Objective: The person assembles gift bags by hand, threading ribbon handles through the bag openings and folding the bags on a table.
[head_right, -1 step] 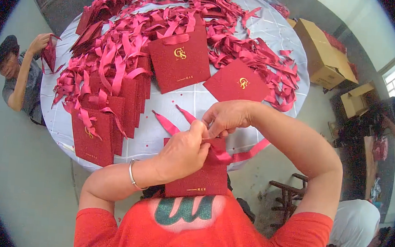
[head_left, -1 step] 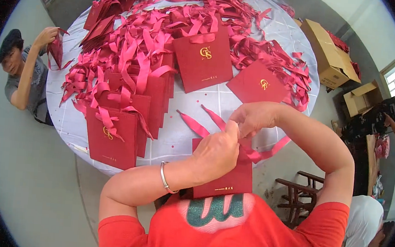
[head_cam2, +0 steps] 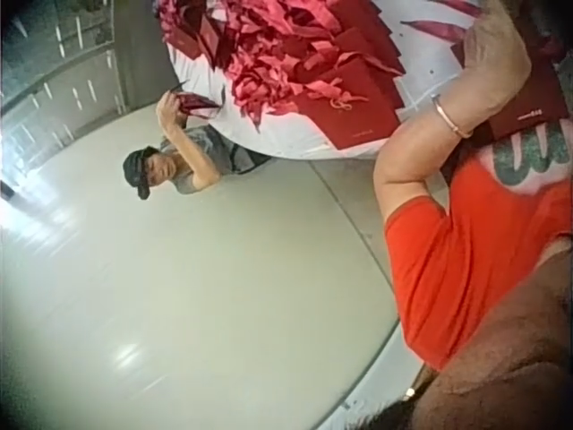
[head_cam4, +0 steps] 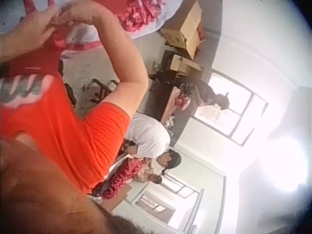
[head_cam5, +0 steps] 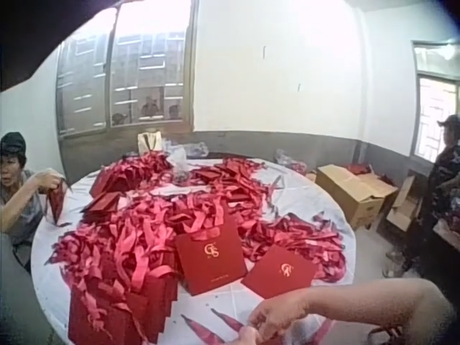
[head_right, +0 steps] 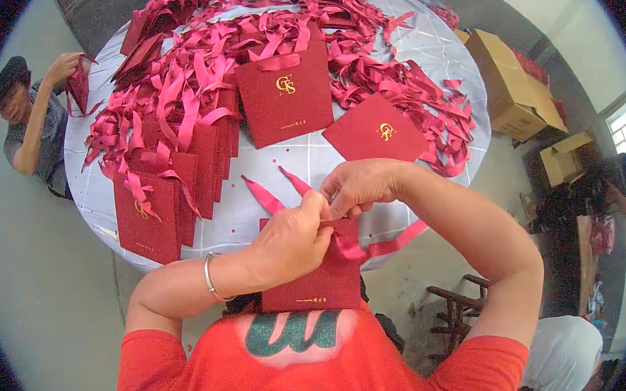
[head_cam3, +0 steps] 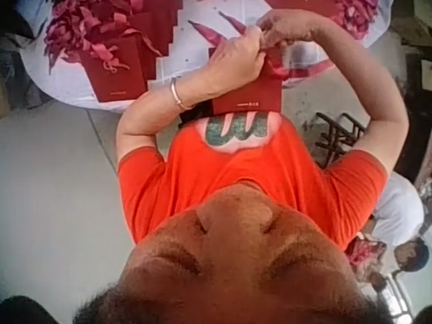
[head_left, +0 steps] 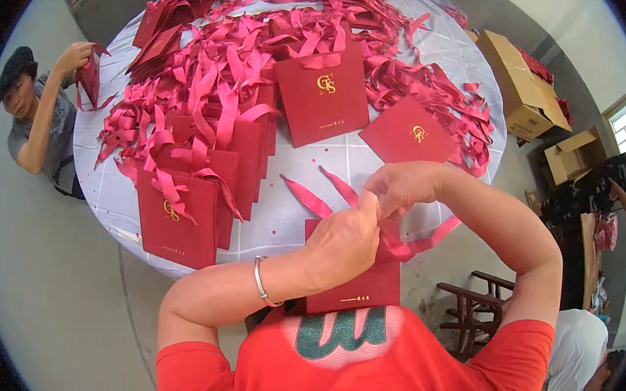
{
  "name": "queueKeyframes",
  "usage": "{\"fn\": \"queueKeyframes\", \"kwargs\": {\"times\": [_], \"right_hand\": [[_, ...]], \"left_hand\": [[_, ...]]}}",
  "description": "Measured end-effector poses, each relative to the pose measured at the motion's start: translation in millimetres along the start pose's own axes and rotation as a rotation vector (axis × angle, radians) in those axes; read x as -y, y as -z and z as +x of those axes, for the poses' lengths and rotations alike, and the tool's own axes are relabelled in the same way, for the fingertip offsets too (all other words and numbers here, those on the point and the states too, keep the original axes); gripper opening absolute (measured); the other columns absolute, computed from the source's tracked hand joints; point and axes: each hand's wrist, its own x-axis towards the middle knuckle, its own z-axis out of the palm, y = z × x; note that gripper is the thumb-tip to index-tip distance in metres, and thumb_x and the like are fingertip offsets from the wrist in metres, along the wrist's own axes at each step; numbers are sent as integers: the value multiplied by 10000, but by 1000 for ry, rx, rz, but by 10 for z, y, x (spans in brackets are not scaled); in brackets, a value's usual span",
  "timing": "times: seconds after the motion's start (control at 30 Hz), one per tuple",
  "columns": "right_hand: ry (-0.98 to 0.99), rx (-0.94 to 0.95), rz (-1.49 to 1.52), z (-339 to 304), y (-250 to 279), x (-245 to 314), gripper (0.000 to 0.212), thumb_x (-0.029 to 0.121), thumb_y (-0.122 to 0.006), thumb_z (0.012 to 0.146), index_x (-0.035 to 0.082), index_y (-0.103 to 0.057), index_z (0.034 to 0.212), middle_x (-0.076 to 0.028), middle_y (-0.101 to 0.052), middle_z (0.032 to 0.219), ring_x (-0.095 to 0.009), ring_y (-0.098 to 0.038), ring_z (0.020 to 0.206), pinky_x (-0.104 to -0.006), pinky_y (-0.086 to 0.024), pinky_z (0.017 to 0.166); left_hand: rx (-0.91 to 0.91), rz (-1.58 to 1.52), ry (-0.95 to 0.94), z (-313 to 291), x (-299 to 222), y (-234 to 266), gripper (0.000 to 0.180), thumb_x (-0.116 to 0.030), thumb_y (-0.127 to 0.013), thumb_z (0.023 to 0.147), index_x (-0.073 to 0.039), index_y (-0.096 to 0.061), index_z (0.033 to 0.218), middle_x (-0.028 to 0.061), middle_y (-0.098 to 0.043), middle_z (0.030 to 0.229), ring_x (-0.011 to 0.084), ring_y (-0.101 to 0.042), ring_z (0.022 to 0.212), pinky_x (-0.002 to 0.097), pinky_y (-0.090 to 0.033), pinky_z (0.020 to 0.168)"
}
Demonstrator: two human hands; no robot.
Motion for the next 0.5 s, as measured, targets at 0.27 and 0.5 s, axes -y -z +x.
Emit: {"fn": "queueKeyframes", "kwargs": {"times": [0.27, 0.5], "right_hand": [[93, -254, 183, 7, -224, -63, 212, 32, -699, 713, 34, -621, 909, 23, -595, 719, -58, -506, 615, -204, -370, 522], [255, -420, 92, 118, -103, 21, 141, -3, -657, 749, 38, -569, 852, 21, -582, 721, -61, -549, 661, -226, -423, 542]], "left_hand": [[-10, -92, 49, 54, 124, -20, 239, -50, -590, 800, 37, -471, 987, 247, -627, 759, 418, -636, 773, 491, -491, 668], [0, -96, 1, 10, 116, -50, 191, -65, -591, 798, 44, -516, 934, 248, -629, 766, 413, -634, 771, 487, -490, 674]]}}
